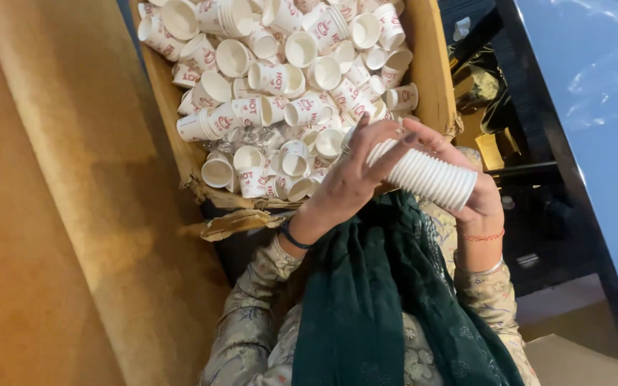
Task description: Taking paper cups out of a large bulk box, stacking them, and placing them into plastic bags.
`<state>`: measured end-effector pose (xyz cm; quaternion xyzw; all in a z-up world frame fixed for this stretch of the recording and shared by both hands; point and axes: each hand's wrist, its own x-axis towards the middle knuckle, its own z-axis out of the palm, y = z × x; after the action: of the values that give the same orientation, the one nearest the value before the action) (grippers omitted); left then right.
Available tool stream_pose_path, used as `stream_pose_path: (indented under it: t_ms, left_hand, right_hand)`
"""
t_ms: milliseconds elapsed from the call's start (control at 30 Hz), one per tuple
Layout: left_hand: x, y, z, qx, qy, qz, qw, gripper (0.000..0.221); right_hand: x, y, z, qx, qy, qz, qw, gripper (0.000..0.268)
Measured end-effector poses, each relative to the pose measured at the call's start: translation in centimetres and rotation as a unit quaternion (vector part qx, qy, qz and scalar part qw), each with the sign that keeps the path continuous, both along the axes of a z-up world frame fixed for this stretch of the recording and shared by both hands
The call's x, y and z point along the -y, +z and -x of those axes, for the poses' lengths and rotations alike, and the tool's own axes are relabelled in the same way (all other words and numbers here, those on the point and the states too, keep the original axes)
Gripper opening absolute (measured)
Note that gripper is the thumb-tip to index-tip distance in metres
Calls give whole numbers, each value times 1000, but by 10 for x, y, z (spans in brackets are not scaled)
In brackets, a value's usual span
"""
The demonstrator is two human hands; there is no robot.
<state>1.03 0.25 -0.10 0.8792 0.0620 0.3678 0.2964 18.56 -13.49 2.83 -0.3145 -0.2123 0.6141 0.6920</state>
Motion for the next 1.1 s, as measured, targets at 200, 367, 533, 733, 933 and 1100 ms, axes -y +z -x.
stream_pose_path:
  t_ms: [200,367,533,733,933,1100]
  left_hand:
    - [-2,55,8,-37,-1,-105,994,103]
    - [-42,73,50,-104,213,18,971,60]
    - [-73,31,74,-179,339,-35,923,39]
    - [-85,3,71,-458,375,-87,802,15]
    - [-31,104,66,-100,384,-22,918,10]
    - [-44,107,45,31,461,-62,885,4]
  right_hand:
    - [10,-66,-1,-223,4,-101,970,76]
    - [27,-96,-8,-258,-38,-134,956,73]
    - [26,-84,-6,-309,-92,-137,937,71]
    - [26,-57,2,-356,-49,-177,916,67]
    - [33,-61,2,-354,-59,-180,916,69]
    - [35,-61,2,-323,-111,-159,926,72]
